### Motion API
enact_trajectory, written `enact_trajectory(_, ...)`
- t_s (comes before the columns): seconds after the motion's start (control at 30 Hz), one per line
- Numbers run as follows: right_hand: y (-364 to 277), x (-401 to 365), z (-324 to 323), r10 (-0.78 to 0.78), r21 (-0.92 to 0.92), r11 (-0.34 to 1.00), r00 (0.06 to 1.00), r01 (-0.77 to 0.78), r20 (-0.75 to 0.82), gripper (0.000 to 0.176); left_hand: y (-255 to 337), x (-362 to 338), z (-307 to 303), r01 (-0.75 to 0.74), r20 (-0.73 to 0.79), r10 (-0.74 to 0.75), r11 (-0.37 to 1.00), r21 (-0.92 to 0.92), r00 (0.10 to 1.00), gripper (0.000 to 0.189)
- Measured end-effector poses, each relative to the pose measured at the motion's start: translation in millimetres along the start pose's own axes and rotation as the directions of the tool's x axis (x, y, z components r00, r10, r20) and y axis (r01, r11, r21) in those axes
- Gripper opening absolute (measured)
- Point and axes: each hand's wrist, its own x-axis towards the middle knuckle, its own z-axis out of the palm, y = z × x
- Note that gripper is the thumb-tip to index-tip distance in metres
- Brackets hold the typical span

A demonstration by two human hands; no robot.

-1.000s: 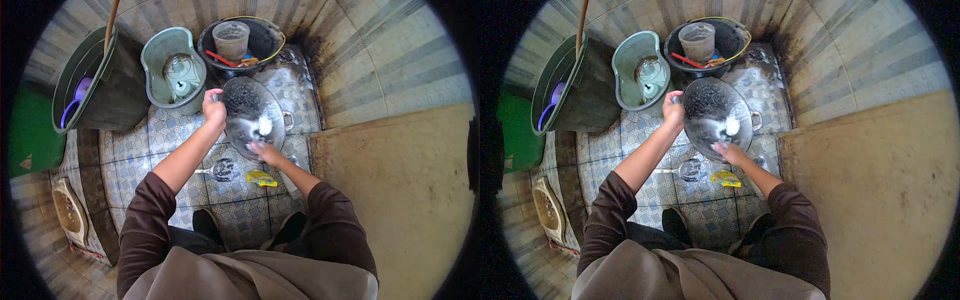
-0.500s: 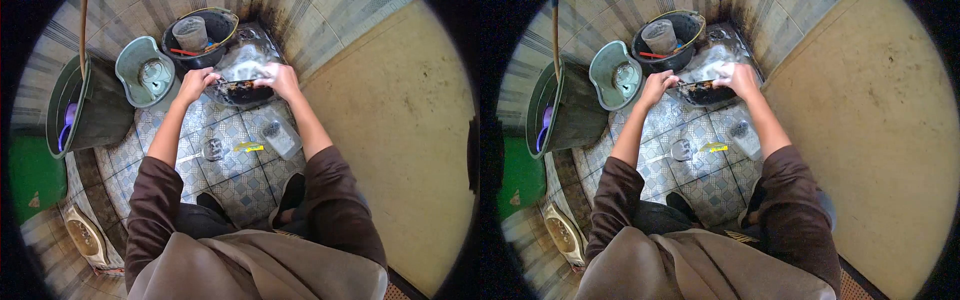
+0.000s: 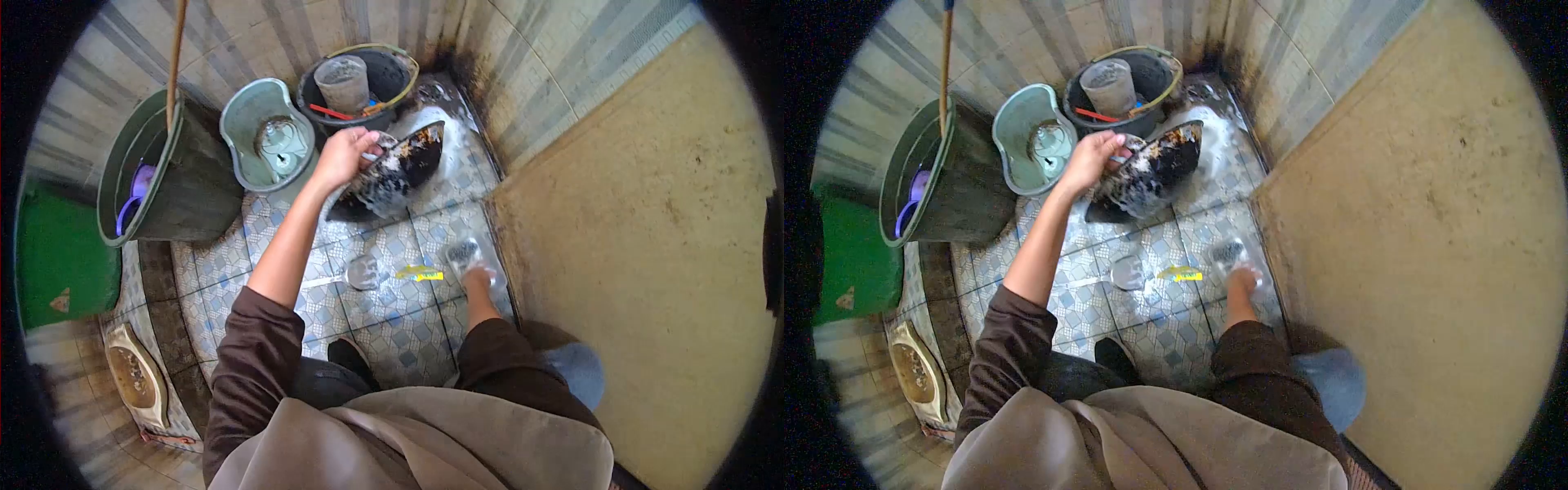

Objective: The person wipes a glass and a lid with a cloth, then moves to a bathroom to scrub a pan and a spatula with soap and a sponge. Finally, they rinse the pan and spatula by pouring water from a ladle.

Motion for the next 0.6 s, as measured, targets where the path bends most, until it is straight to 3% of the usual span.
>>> enact_trajectory(0.07,6.4,66.7,48.0,0.273,0.251,0.942,0.944,-0.223,-0.184,0.045,8.3,-6.9,-0.3,0.028,0.030,-0.025,0.994,-0.107,0.999,0.028)
enact_trajectory(0.1,5.5,49.3,23.3,0.266,0.259,0.942,0.946,-0.214,-0.185,0.045,12.5,-10.0,1.0,0.019,0.036,-0.014,0.989,-0.146,0.999,0.029)
enact_trajectory(0.13,8.5,14.7,-23.9,0.077,0.380,0.923,0.997,-0.069,-0.005,0.034,14.2,-11.8,2.5,0.036,0.037,-0.028,0.970,-0.240,0.999,0.030)
enact_trajectory(0.17,8.1,-5.1,-59.3,-0.142,0.510,0.859,0.979,0.048,0.145,0.029,6.0,-9.0,0.9,0.052,0.024,-0.047,0.945,-0.322,0.999,0.031)
enact_trajectory(0.2,29.3,59.3,-27.8,-0.145,0.513,0.857,0.980,0.055,0.138,0.029,8.4,-10.7,1.1,0.104,0.038,-0.098,0.897,-0.429,0.995,0.030)
enact_trajectory(0.23,9.0,132.2,-13.9,-0.645,-0.089,0.758,0.725,0.646,-0.242,0.019,10.9,-14.6,2.0,0.159,0.060,-0.150,0.834,-0.529,0.987,0.029)
enact_trajectory(0.27,-28.4,21.2,-96.8,-0.380,0.609,0.586,0.845,0.535,-0.376,0.023,14.3,-17.4,2.8,0.158,0.061,-0.148,0.832,-0.531,0.987,0.029)
enact_trajectory(0.3,-53.2,-24.2,-156.0,-0.456,0.914,0.278,0.878,0.294,-0.143,0.026,19.6,-20.9,6.0,0.146,0.067,-0.131,0.813,-0.564,0.989,0.030)
enact_trajectory(0.33,-84.3,-46.8,-179.7,-0.427,0.942,0.036,0.857,0.333,-0.287,0.023,24.7,-22.9,8.9,0.134,0.073,-0.113,0.792,-0.596,0.991,0.030)
enact_trajectory(0.37,-115.2,-101.2,-217.0,-0.402,0.958,-0.133,0.870,0.253,-0.286,0.024,28.2,-23.5,10.9,0.135,0.077,-0.111,0.792,-0.595,0.991,0.030)
enact_trajectory(0.43,-154.4,-111.2,-243.9,-0.545,0.867,-0.042,0.716,0.496,-0.436,0.028,34.6,-24.9,16.9,0.103,0.068,-0.079,0.822,-0.561,0.995,0.029)
enact_trajectory(0.47,-168.6,-124.5,-247.9,-0.507,0.403,0.187,0.439,0.896,-0.742,0.028,39.3,-26.6,20.9,0.069,0.056,-0.046,0.833,-0.550,0.997,0.027)
enact_trajectory(0.5,-182.3,-140.5,-250.3,-0.564,-0.222,0.382,0.036,0.897,-0.825,0.028,39.9,-27.0,25.1,0.067,0.057,-0.043,0.833,-0.549,0.997,0.027)
enact_trajectory(0.57,-196.9,-178.4,-246.6,-0.475,0.102,0.516,0.383,0.851,-0.792,0.033,36.4,-24.8,31.1,-0.120,-0.153,0.049,0.858,-0.500,0.987,0.025)
enact_trajectory(0.6,-196.6,-188.0,-233.1,-0.388,0.160,0.435,0.345,0.886,-0.855,0.033,32.6,-21.9,28.4,-0.124,-0.200,0.024,0.853,-0.508,0.980,0.024)
